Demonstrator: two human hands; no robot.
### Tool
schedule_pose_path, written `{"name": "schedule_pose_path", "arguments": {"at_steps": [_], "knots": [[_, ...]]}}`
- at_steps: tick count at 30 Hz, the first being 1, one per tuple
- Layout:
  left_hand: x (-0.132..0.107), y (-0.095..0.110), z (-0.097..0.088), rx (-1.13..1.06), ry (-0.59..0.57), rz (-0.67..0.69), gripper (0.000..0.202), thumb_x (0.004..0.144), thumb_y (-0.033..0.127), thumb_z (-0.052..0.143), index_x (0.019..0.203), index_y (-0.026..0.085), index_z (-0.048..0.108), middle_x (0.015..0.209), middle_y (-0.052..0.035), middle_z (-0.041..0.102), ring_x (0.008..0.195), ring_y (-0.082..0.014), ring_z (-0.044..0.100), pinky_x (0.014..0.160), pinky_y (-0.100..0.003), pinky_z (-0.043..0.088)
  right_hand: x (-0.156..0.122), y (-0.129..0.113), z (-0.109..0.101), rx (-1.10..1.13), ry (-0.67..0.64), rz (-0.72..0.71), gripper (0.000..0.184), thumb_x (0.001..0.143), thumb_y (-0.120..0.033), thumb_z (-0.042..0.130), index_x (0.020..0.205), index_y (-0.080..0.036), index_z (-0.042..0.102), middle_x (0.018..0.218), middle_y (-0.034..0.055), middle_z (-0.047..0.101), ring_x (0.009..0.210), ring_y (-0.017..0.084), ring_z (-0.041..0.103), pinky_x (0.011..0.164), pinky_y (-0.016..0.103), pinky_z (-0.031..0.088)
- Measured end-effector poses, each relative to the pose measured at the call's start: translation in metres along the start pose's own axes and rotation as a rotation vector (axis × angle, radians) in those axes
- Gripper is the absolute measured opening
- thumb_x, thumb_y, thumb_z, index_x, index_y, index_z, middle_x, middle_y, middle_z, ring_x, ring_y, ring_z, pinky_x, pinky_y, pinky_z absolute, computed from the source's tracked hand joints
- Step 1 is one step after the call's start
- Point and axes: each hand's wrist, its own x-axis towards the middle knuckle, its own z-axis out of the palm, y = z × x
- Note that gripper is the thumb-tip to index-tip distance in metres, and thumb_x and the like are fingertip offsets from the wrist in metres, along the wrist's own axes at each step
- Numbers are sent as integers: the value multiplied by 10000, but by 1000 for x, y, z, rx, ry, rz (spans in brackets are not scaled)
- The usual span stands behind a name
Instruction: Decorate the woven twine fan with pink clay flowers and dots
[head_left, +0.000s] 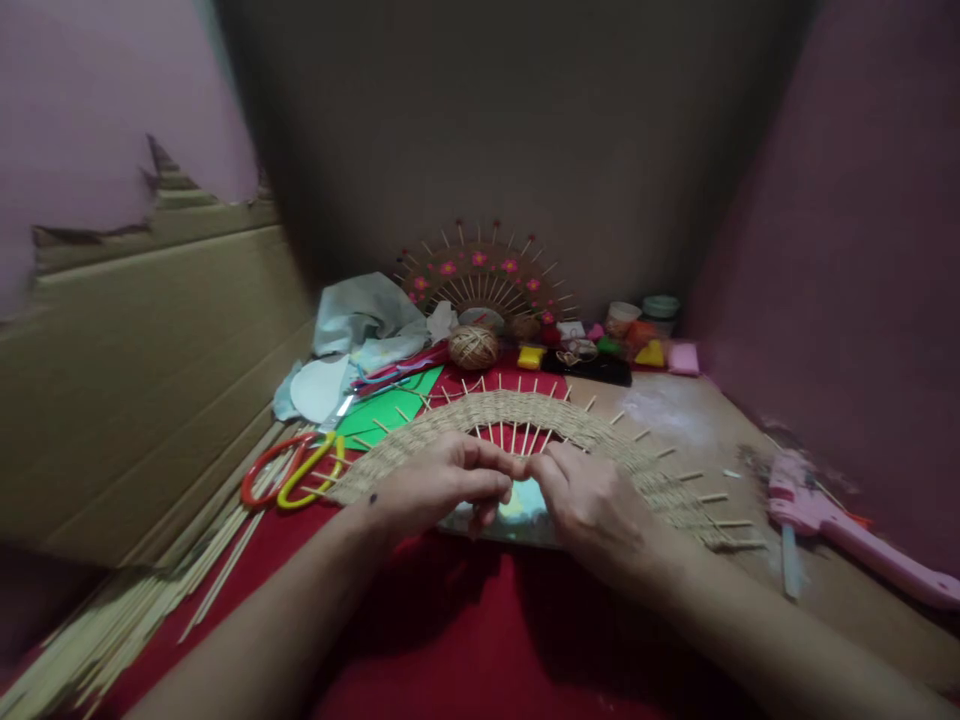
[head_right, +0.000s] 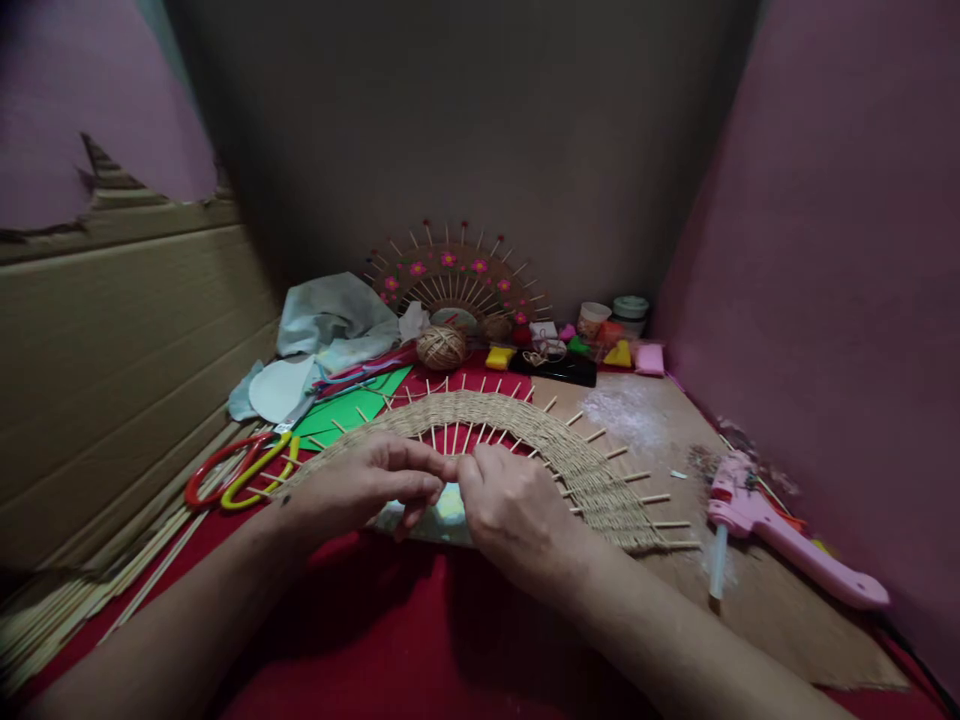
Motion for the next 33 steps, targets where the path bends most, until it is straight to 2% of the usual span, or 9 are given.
{"name": "schedule_pose_path", "arguments": {"at_steps": [4, 9, 18, 20, 22, 24, 26, 29, 33], "knots": [[-4, 3, 4, 2, -160, -73, 144, 768, 250, 601, 774, 125, 672, 580, -5, 585, 419, -67, 503, 381, -164, 356, -1, 1, 3, 91, 100, 103, 250, 885, -154, 381, 739, -119, 582, 625, 68, 530, 546, 166, 462, 476, 291, 346], [-5, 2, -11, -105, 2, 83, 147, 767, 245, 622, 843, 141, 693, 585, 6, 578, 409, -54, 509, 376, -149, 362, -1, 1, -2, 485, 186, 383, 153, 871, -124, 426, 831, -121, 574, 676, 42, 572, 603, 121, 528, 565, 255, 431], [0, -3, -23, -237, 70, 132, 122, 738, 241, 657, 763, 121, 660, 510, 15, 529, 387, -54, 463, 370, -161, 376, 3, -33, -23, 1224, -132, 532, 177, 887, -148, 401, 911, -156, 576, 670, -14, 576, 546, 71, 531, 525, 193, 457], [2, -6, -24, -241, 113, 158, 123, 734, 252, 667, 722, 140, 620, 482, 32, 495, 375, -53, 433, 359, -164, 358, 0, -46, -23, 1281, -242, 437, 129, 864, -143, 479, 858, -162, 607, 682, -18, 596, 586, 66, 546, 556, 167, 451], [6, -10, -27, -271, 130, 208, 157, 730, 254, 672, 669, 150, 571, 492, 41, 475, 379, -49, 414, 362, -168, 354, -7, -60, -12, 1294, -343, 146, 103, 825, -176, 580, 729, -154, 610, 695, -13, 606, 635, 63, 556, 574, 136, 430], [9, -13, -29, -299, 125, 243, 177, 733, 250, 669, 652, 151, 547, 533, 36, 486, 396, -47, 420, 372, -170, 357, -19, -74, 7, 1198, -328, -174, 74, 852, -184, 551, 823, -160, 614, 792, 4, 622, 709, 73, 551, 630, 149, 420], [11, -16, -30, -295, 113, 235, 125, 734, 229, 668, 709, 154, 572, 590, 21, 527, 423, -52, 457, 379, -166, 351, -31, -86, 28, 1010, -330, -336, 76, 852, -190, 561, 921, -191, 592, 871, -2, 641, 758, 92, 535, 642, 186, 399], [12, -18, -29, -246, 111, 190, 121, 718, 176, 674, 823, 157, 616, 678, -10, 591, 464, -60, 507, 396, -161, 348, -40, -97, 48, 806, -425, -465, 121, 847, -298, 579, 893, -188, 563, 755, -35, 637, 637, 102, 487, 618, 236, 373], [14, -16, -32, -251, 240, 247, 114, 704, 162, 670, 810, 138, 636, 653, -16, 602, 459, -58, 504, 420, -168, 374, -40, -99, 47, 727, -369, -471, 132, 851, -311, 573, 810, -191, 538, 703, -56, 624, 614, 93, 471, 591, 235, 345]]}}
